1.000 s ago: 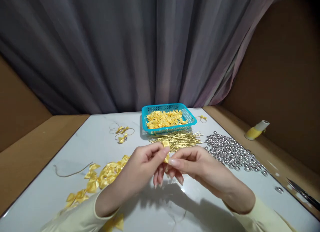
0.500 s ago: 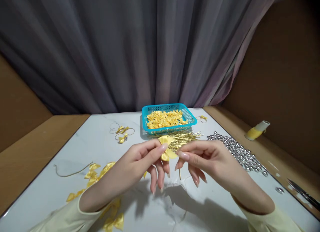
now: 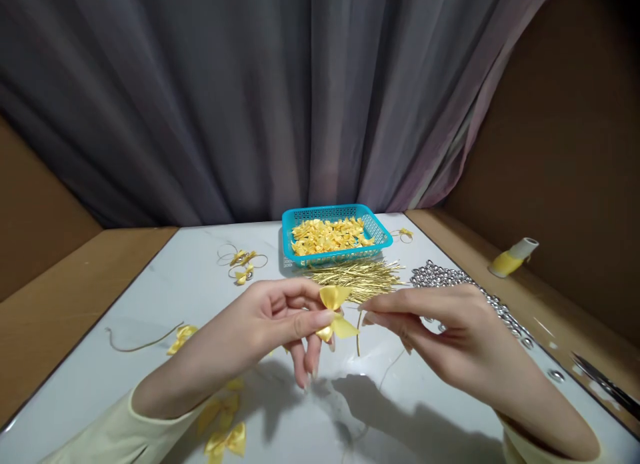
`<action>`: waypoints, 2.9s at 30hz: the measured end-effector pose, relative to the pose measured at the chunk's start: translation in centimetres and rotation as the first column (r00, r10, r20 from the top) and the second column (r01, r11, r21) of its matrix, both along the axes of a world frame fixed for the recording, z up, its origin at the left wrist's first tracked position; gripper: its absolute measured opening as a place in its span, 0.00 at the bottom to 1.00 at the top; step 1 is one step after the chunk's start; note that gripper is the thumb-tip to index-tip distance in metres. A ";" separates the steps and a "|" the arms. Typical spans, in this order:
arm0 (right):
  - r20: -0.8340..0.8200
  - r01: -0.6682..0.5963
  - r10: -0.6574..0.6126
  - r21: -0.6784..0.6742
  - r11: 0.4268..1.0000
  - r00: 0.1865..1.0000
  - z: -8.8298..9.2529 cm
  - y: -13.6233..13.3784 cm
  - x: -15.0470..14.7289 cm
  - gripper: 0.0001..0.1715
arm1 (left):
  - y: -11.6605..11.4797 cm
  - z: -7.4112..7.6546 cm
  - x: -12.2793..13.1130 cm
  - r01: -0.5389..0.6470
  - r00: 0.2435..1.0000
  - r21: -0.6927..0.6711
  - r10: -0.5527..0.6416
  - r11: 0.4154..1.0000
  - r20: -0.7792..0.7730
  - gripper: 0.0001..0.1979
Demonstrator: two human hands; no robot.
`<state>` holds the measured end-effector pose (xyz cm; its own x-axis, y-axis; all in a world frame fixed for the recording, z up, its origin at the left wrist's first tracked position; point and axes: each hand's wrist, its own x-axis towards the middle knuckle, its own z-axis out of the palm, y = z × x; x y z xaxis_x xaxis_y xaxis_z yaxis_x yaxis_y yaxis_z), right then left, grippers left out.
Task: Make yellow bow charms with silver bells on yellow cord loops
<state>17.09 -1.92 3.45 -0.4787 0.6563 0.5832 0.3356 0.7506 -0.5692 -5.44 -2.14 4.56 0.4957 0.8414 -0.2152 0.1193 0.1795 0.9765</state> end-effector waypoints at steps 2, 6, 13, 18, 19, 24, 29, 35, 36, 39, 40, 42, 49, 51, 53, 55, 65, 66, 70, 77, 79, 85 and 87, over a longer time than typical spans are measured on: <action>0.038 -0.019 0.018 0.028 0.999 0.999 0.0 0.0 0.0 0.12 | 0.1 0.1 -0.2 0.014 1.000 -0.018 -0.014 1.000 -0.002 0.06; 0.097 -0.040 0.033 0.067 0.997 0.995 -0.2 0.0 0.0 0.15 | 0.2 0.2 -0.4 0.019 1.000 -0.050 -0.020 0.999 -0.024 0.07; 0.120 -0.042 0.033 0.071 0.997 0.992 -0.5 0.0 0.1 0.17 | 0.0 0.3 -0.3 0.040 0.997 -0.047 -0.043 0.998 -0.060 0.08; 0.133 -0.036 0.025 0.081 0.996 0.991 -0.6 -0.1 0.3 0.17 | 0.0 0.4 -0.2 0.051 0.995 -0.062 -0.056 0.997 -0.081 0.10; 0.131 -0.038 0.027 0.085 0.996 0.991 -0.6 -0.1 0.4 0.17 | 0.0 0.4 -0.3 0.051 0.995 -0.063 -0.056 0.997 -0.085 0.10; 0.128 -0.035 0.021 0.103 0.994 0.992 -0.5 -0.1 0.4 0.17 | 0.1 0.4 -0.4 0.070 0.994 -0.089 -0.077 0.994 -0.077 0.10; 0.125 -0.041 0.027 0.110 0.993 0.992 -0.5 -0.1 0.3 0.18 | 0.1 0.3 -0.4 0.065 0.994 -0.116 -0.075 0.991 -0.080 0.10; 0.128 -0.041 0.028 0.101 0.994 0.991 -0.4 -0.3 0.2 0.19 | 0.3 0.3 -0.4 0.074 0.997 -0.152 -0.079 0.986 -0.027 0.07; 0.129 -0.039 0.026 0.103 0.994 0.991 -0.5 -0.4 0.2 0.19 | 0.4 0.2 -0.5 0.080 0.996 -0.156 -0.084 0.984 -0.017 0.08; 0.124 -0.039 0.026 0.106 0.994 0.992 -0.5 -0.3 0.1 0.19 | 0.4 0.1 -0.5 0.093 0.996 -0.172 -0.093 0.981 0.007 0.09; 0.124 -0.040 0.027 0.105 0.994 0.992 -0.5 -0.3 0.1 0.19 | 0.4 0.1 -0.4 0.091 0.996 -0.176 -0.090 0.980 0.009 0.09; 0.117 -0.040 0.028 0.103 0.994 0.993 -0.5 -0.3 0.1 0.18 | 0.4 0.2 -0.4 0.091 0.996 -0.183 -0.090 0.979 0.014 0.09; 0.122 -0.038 0.025 0.104 0.994 0.992 -0.4 -0.5 0.2 0.18 | 0.6 0.1 -0.4 0.097 0.995 -0.207 -0.094 0.974 0.026 0.09; 0.114 -0.039 0.028 0.095 0.995 0.993 -0.4 -0.5 0.2 0.19 | 0.6 0.0 -0.5 0.092 0.996 -0.214 -0.087 0.973 0.032 0.10; 0.112 -0.037 0.027 0.095 0.995 0.993 -0.5 -0.5 0.3 0.19 | 0.6 0.0 -0.5 0.089 0.996 -0.214 -0.084 0.973 0.030 0.10; 0.116 -0.036 0.024 0.096 0.995 0.993 -0.5 -0.5 0.3 0.19 | 0.6 0.0 -0.5 0.090 0.996 -0.204 -0.087 0.975 0.025 0.10; 0.116 -0.037 0.022 0.131 0.991 0.993 -0.4 -0.5 0.1 0.18 | 0.5 0.0 -0.4 0.106 0.994 -0.210 -0.103 0.972 0.027 0.10; 0.121 -0.038 0.022 0.134 0.990 0.992 -0.3 -0.5 0.1 0.18 | 0.5 0.0 -0.4 0.112 0.994 -0.213 -0.109 0.971 0.026 0.10; 0.129 -0.039 0.020 0.145 0.989 0.991 -0.2 -0.5 0.1 0.18 | 0.4 0.1 -0.5 0.126 0.992 -0.220 -0.122 0.967 0.031 0.11; 0.160 -0.029 -0.014 0.265 0.964 0.987 -1.1 -0.7 0.5 0.18 | 0.7 0.4 -0.2 0.130 0.991 -0.239 -0.129 0.962 0.021 0.10; 0.169 0.017 -0.076 0.324 0.946 0.983 -1.3 -1.0 0.4 0.18 | 0.6 0.5 -0.1 0.118 0.993 -0.226 -0.119 0.967 0.010 0.09; 0.137 0.068 -0.138 0.424 0.903 0.981 -1.1 -1.4 -0.2 0.17 | 0.3 0.7 0.1 0.089 0.994 -0.191 -0.099 0.978 -0.042 0.11; 0.137 0.065 -0.136 0.429 0.901 0.981 -0.9 -1.4 -0.4 0.17 | 0.2 0.7 0.2 0.084 0.994 -0.185 -0.095 0.979 -0.049 0.10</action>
